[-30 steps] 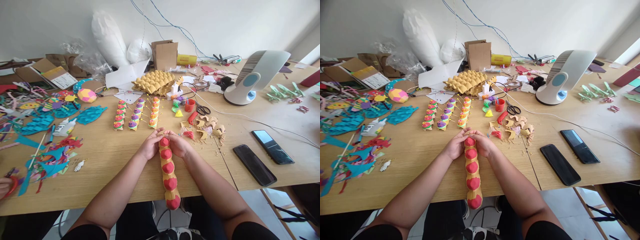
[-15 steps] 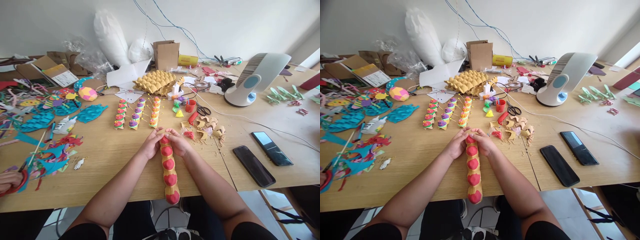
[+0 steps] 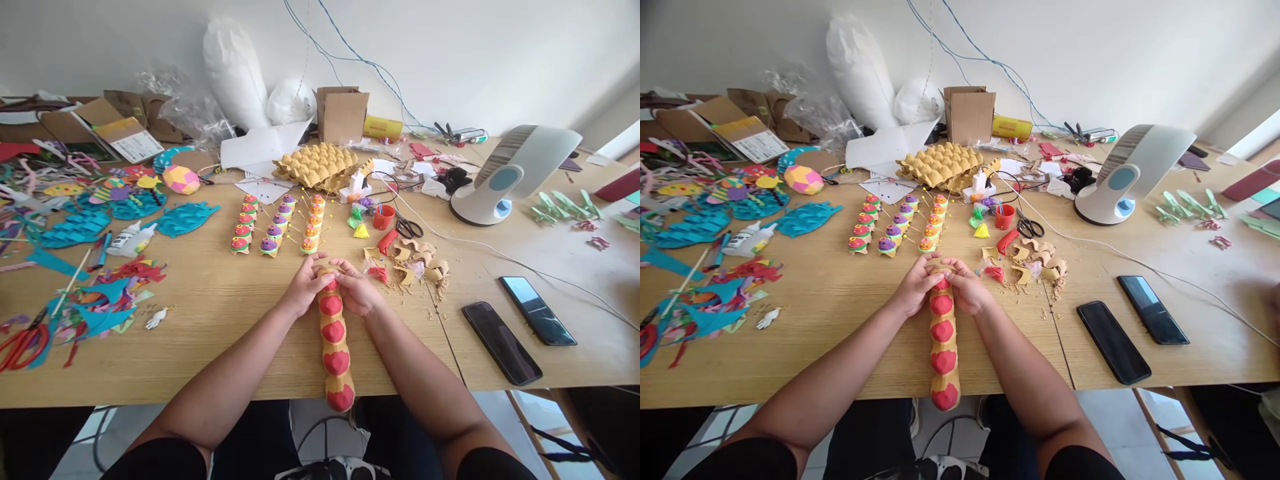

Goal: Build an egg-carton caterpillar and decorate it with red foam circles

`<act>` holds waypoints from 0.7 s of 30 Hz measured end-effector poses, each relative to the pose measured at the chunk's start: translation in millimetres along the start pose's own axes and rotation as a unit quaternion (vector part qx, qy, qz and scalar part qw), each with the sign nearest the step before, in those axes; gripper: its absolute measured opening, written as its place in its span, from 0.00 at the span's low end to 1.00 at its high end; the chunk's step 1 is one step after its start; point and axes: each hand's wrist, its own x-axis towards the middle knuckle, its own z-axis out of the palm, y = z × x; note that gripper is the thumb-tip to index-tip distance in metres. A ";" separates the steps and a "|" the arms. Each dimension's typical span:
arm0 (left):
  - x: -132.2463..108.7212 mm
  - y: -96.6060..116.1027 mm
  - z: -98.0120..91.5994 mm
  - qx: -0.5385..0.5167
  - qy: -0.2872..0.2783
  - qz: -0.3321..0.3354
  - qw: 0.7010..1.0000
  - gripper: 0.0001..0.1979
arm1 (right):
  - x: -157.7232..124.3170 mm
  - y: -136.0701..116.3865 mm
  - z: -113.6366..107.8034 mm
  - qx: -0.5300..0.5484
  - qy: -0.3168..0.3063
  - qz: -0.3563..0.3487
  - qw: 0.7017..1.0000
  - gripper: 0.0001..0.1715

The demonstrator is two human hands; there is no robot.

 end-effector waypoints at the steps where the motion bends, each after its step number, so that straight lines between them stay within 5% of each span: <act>1: -0.2 0.1 0.5 0.000 -0.002 0.000 1.000 0.32 | 0.6 0.6 -0.2 0.000 -0.002 -0.001 1.000 0.23; 7: -1.7 7.6 1.7 -0.063 -0.036 -0.056 0.996 0.29 | 3.4 -1.3 -1.5 -0.008 0.010 0.010 1.000 0.23; 21: -3.4 10.0 -1.0 -0.072 -0.048 -0.053 0.995 0.35 | 3.0 0.1 0.2 -0.033 -0.061 -0.014 0.998 0.27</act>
